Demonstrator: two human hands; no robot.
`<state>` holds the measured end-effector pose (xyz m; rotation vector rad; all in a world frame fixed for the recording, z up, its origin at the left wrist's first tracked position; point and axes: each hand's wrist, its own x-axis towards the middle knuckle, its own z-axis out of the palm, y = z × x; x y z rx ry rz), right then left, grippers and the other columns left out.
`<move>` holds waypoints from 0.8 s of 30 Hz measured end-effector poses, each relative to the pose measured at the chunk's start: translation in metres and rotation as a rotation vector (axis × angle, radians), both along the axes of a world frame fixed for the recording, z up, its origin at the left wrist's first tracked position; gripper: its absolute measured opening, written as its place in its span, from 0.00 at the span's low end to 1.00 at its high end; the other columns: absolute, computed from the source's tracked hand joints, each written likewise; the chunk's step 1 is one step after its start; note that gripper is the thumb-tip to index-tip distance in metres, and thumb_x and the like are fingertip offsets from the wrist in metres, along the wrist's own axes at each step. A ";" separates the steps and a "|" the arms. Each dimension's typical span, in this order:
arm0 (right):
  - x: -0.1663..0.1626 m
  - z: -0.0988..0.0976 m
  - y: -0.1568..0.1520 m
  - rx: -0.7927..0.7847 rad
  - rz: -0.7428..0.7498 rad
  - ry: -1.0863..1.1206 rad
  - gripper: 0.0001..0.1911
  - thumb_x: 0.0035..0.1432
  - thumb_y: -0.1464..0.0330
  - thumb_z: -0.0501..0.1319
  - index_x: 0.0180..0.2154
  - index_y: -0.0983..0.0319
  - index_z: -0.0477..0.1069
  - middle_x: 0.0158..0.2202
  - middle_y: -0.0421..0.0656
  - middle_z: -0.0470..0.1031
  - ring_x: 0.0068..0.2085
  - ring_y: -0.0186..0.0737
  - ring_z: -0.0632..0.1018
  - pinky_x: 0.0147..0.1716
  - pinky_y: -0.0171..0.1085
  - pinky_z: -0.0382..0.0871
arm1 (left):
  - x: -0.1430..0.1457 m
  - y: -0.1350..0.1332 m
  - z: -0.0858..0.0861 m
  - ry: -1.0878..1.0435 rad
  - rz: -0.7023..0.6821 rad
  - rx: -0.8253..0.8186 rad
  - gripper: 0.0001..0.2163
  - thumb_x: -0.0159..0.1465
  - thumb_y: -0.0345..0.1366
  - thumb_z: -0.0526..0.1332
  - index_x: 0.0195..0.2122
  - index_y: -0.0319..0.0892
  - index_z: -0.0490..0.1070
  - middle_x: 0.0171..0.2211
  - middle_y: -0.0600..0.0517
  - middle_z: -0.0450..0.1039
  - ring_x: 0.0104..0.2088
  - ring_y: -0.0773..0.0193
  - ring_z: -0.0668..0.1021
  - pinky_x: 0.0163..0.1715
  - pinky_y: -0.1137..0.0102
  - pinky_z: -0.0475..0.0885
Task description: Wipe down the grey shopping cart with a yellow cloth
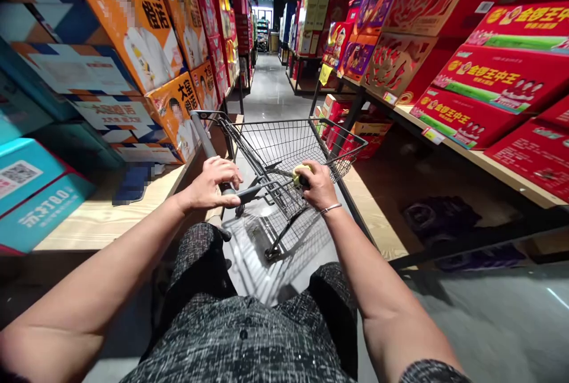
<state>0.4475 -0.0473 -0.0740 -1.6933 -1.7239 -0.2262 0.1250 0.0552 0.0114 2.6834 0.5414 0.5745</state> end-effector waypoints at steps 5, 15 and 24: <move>-0.020 0.022 0.014 -0.166 0.123 0.030 0.29 0.44 0.79 0.61 0.48 0.54 0.77 0.52 0.47 0.76 0.53 0.53 0.74 0.55 0.56 0.71 | 0.015 -0.051 0.008 0.207 0.136 0.154 0.21 0.69 0.51 0.59 0.57 0.44 0.73 0.51 0.42 0.80 0.53 0.47 0.78 0.61 0.50 0.57; -0.017 0.040 0.031 -0.382 0.358 -0.036 0.23 0.48 0.75 0.60 0.47 0.55 0.78 0.48 0.44 0.77 0.48 0.46 0.76 0.51 0.44 0.71 | 0.036 -0.058 0.003 0.368 0.356 0.319 0.21 0.75 0.49 0.52 0.43 0.36 0.76 0.36 0.40 0.82 0.39 0.48 0.84 0.45 0.56 0.68; 0.054 0.033 0.062 -0.687 -0.136 -0.360 0.19 0.53 0.68 0.61 0.47 0.53 0.79 0.46 0.44 0.78 0.38 0.43 0.75 0.36 0.38 0.65 | 0.024 -0.019 -0.010 0.302 0.398 0.436 0.24 0.75 0.52 0.53 0.38 0.38 0.79 0.32 0.42 0.82 0.35 0.54 0.84 0.40 0.62 0.68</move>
